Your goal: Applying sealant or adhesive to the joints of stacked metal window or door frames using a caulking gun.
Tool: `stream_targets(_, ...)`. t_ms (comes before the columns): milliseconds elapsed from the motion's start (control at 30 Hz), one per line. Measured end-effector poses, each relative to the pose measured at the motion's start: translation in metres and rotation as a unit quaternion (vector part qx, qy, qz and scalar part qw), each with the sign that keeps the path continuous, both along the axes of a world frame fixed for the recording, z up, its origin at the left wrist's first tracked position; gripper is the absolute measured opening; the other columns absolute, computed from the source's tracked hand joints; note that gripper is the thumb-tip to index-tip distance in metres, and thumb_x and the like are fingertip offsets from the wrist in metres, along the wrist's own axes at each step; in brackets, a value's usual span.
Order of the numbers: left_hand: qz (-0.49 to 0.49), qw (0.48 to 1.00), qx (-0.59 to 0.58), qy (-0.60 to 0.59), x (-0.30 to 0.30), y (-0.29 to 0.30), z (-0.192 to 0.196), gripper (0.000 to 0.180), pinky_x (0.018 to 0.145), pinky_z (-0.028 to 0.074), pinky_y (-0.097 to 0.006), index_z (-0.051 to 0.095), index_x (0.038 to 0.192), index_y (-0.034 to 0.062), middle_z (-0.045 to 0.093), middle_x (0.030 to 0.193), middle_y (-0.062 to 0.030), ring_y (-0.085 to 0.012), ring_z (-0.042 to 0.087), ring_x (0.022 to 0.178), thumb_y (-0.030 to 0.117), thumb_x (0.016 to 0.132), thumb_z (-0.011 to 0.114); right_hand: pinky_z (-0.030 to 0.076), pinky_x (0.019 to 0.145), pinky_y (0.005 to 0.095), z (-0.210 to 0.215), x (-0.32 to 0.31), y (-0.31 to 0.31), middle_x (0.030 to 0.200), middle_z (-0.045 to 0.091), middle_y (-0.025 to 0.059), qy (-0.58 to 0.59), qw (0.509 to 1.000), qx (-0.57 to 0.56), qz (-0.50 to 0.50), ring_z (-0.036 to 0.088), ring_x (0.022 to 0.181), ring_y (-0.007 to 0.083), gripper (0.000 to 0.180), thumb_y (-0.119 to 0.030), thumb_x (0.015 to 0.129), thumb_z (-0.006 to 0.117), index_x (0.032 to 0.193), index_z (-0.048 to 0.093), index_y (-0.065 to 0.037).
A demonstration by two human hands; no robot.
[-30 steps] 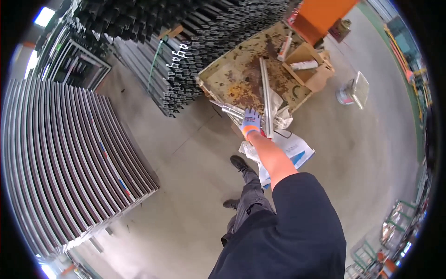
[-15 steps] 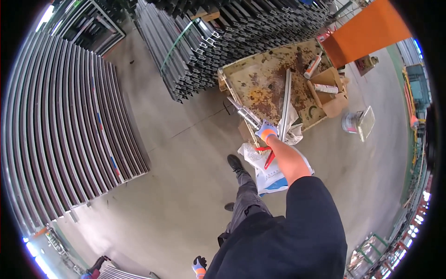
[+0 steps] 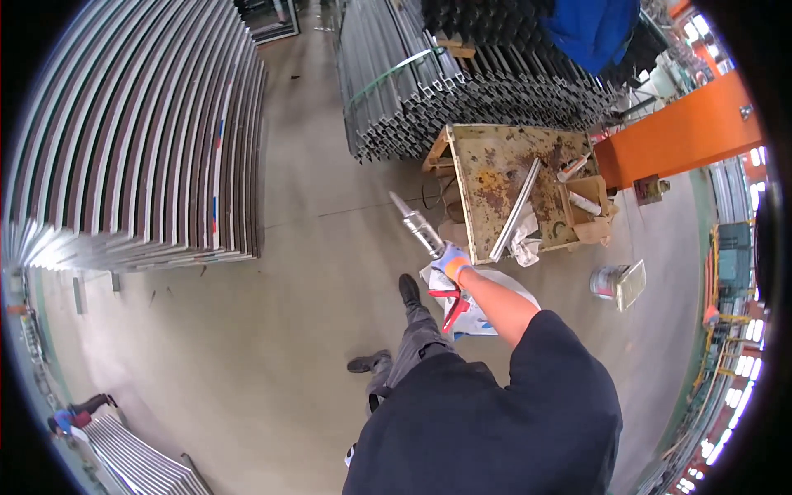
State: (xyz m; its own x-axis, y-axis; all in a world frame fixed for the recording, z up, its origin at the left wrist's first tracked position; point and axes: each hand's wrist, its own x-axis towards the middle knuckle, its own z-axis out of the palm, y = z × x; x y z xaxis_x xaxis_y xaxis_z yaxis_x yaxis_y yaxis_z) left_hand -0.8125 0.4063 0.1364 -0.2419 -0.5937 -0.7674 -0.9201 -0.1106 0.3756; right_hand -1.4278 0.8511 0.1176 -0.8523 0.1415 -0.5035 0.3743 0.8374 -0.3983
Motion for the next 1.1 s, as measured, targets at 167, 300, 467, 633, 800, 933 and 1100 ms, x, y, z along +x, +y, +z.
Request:
stream_targets(167,0.133,0.984,0.029,0.118,0.061,-0.013,-0.022,0.02,0.071,0.056,-0.036,0.072,0.099,0.0,0.075,0.086,-0.0087,-0.0219,0.069,0.076,0.018,0.094,0.065,0.054,0.096,0.047,0.076,0.033,-0.178,0.115,0.071,0.0238,0.022,0.973,-0.013,0.228,0.068,0.108,0.0393,0.062,-0.036,0.07,0.076,0.123,0.064,-0.007)
stream_targets(300,0.299,0.929,-0.078,0.204,0.066,-0.031,-0.031,0.02,0.075,0.057,-0.037,0.074,0.101,0.0017,0.076,0.089,-0.01,-0.023,0.071,0.079,0.019,0.093,0.067,0.054,0.093,0.0469,0.135,0.1,-0.301,0.113,0.072,0.0207,0.081,0.922,0.001,0.378,0.068,0.105,0.0388,0.054,-0.036,0.072,0.075,0.119,0.067,-0.011)
stream_targets(467,0.057,0.96,-0.189,0.197,-0.008,-0.128,0.098,0.036,0.094,0.054,-0.04,0.07,0.119,0.0062,0.074,0.115,-0.0148,-0.0311,0.07,0.107,0.032,0.095,0.063,0.054,0.094,0.0441,0.151,0.185,-0.446,0.108,0.072,0.0166,0.124,0.812,0.032,0.569,0.069,0.104,0.0357,0.052,-0.036,0.07,0.076,0.114,0.066,-0.01)
stream_targets(633,-0.174,0.917,-0.299,0.201,-0.056,-0.203,0.192,0.05,0.109,0.042,-0.044,0.058,0.136,0.0059,0.064,0.131,-0.0174,-0.0339,0.058,0.125,0.033,0.094,0.061,0.053,0.095,0.0438,0.185,0.268,-0.609,0.11,0.071,0.0142,0.105,0.667,0.049,0.736,0.068,0.106,0.0335,0.053,-0.037,0.068,0.078,0.113,0.065,-0.011)
stream_targets(800,-0.218,0.862,-0.418,0.188,-0.08,-0.307,0.208,0.061,0.119,0.031,-0.048,0.046,0.147,-0.0015,0.051,0.146,-0.0231,-0.0378,0.046,0.138,0.024,0.093,0.057,0.052,0.09,0.0447,0.177,0.333,-0.762,0.11,0.071,0.0132,0.171,0.515,0.004,0.84,0.068,0.103,0.0323,0.041,-0.036,0.077,0.071,0.11,0.067,-0.011)
stream_targets(933,-0.196,0.898,-0.392,0.038,-0.05,-0.409,0.187,0.071,0.121,0.029,-0.049,0.038,0.152,-0.0032,0.045,0.151,-0.0272,-0.0399,0.041,0.142,0.023,0.089,0.059,0.056,0.087,0.0431,0.178,0.393,-0.888,0.108,0.073,0.0178,0.114,0.369,0.058,0.921,0.071,0.102,0.0331,0.034,-0.034,0.08,0.071,0.103,0.075,-0.009)
stream_targets(1100,-0.076,0.926,-0.362,-0.075,0.011,-0.507,0.179,0.049,0.101,0.045,-0.047,0.05,0.144,0.0035,0.061,0.127,-0.0207,-0.0343,0.06,0.117,0.017,0.096,0.049,0.056,0.089,0.0427,0.199,0.476,-1.02,0.108,0.073,0.0184,0.079,0.225,-0.002,0.971,0.071,0.103,0.0326,0.031,-0.029,0.081,0.07,0.103,0.074,-0.007)
